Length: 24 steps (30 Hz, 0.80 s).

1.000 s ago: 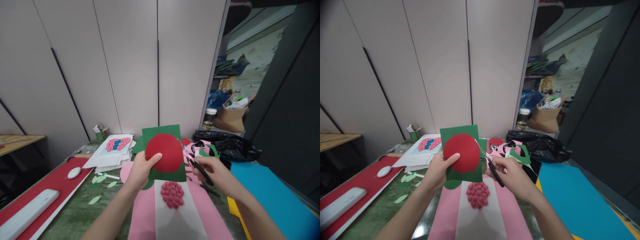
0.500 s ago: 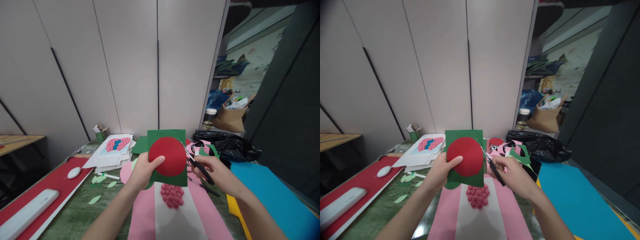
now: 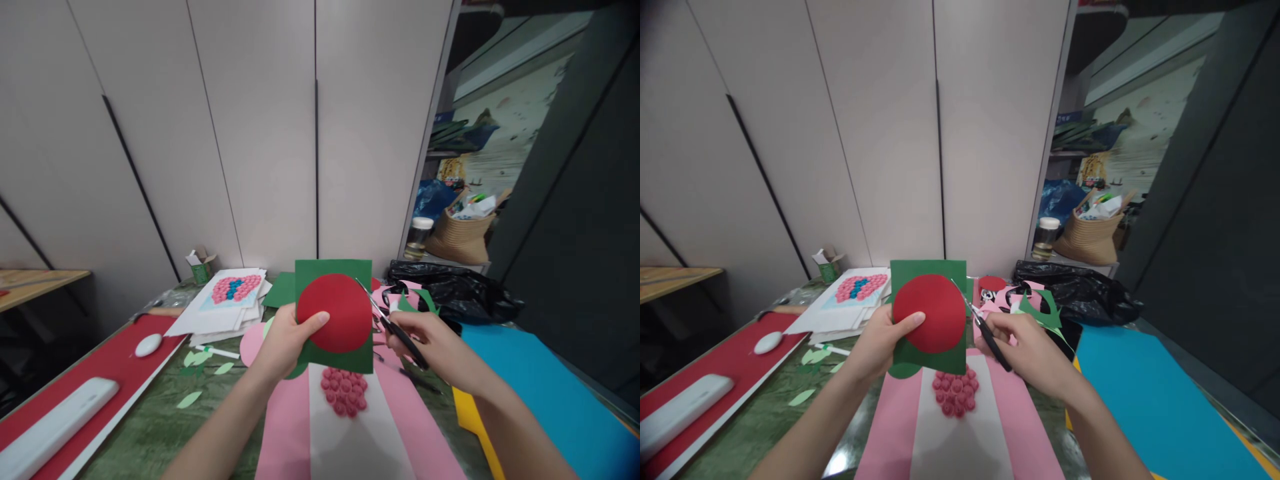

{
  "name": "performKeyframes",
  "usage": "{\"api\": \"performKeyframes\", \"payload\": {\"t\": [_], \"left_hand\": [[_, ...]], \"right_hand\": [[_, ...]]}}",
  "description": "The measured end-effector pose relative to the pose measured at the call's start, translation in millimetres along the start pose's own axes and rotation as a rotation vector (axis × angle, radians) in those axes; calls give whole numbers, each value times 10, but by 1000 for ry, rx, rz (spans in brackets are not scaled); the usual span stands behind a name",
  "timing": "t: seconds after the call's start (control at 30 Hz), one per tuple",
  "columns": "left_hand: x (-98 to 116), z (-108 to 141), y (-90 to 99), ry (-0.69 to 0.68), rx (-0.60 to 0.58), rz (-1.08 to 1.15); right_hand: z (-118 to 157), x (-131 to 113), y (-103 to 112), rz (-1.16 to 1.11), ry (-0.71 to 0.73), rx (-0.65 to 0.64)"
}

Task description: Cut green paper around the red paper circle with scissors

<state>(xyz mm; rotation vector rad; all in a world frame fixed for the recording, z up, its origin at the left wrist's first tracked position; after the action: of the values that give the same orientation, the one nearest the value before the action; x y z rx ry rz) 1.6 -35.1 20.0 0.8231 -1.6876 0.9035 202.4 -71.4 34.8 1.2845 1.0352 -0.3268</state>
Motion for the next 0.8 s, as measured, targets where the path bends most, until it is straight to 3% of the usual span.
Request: {"api": "performKeyframes", "payload": {"t": [0.8], "left_hand": [[5,11,15,36,-31,-102]], "right_hand": [[80,5,113,91,-18,-46]]}}
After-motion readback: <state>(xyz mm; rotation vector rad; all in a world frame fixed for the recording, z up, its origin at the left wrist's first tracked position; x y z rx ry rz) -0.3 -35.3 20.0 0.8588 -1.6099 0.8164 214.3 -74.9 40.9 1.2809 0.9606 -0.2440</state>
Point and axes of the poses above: each hand's wrist, its own z-axis away from the middle knuckle, its own y-axis out of the back of the hand, x = y × z, the point moved 4 cm from there along -z, towards the middle knuckle, and after that the axes turned 11 degrees about -x, right-handed, at the moved point
